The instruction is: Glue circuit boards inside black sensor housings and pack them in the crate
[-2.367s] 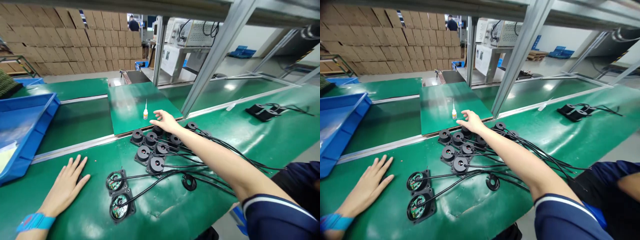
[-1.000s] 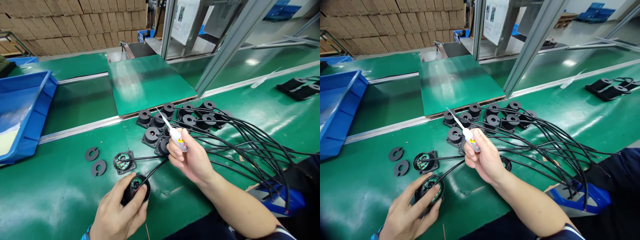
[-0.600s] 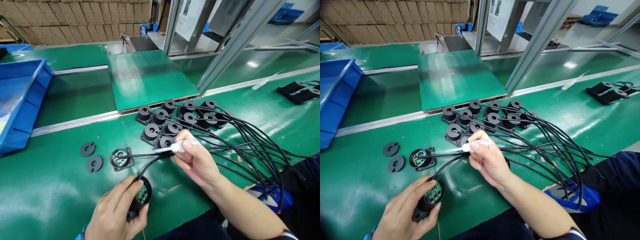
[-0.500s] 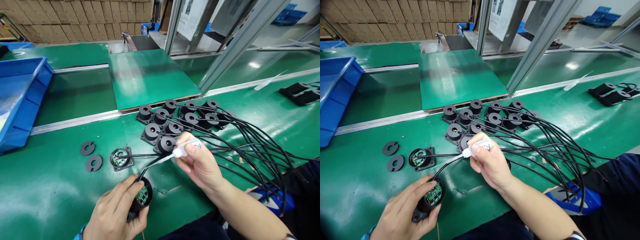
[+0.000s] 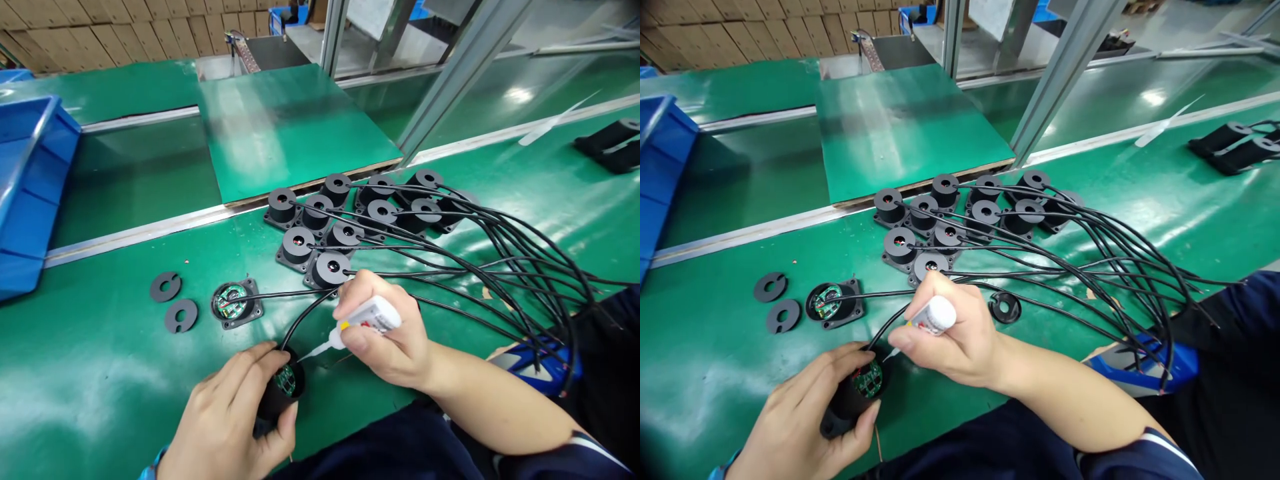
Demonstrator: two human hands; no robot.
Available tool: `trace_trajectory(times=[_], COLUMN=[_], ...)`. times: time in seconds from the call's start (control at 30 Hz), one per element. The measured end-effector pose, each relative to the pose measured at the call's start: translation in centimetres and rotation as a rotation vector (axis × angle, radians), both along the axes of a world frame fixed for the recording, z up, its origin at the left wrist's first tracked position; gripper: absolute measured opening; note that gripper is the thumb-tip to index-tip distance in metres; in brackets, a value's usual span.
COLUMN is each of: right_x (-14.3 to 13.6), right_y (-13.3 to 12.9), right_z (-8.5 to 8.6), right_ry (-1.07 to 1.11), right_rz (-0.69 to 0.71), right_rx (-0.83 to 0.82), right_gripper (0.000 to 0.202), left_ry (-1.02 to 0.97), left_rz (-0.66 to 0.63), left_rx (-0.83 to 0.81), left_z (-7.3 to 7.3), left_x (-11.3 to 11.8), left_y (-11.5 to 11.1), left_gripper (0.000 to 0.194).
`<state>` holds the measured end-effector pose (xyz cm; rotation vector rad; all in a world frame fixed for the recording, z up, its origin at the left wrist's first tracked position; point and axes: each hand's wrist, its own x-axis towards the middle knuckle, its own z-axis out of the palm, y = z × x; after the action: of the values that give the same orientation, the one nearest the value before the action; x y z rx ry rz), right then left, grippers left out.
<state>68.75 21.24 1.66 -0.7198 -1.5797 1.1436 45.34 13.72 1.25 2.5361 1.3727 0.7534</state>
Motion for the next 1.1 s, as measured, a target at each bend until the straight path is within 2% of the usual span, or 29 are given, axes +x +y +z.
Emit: trace_trajectory(times=[0.37, 1.1], right_x=[-0.7, -0.5], right_y=[0.1, -0.2], right_z=[1.4, 1.1], right_ry=[-0.105, -0.14], right_rz=[0.026, 0.016], right_rx=[0.131, 0.183], right_gripper=[0.024, 0.027], left_ry=[-0.016, 0.002], left_rz=[0.005, 0.006], left_rx=[-0.062, -0.069], left_z=[0.0, -0.1], left_x=[-0.2, -0.2], left_y=[-0.2, -0.1], left_gripper=[0.032, 0.032])
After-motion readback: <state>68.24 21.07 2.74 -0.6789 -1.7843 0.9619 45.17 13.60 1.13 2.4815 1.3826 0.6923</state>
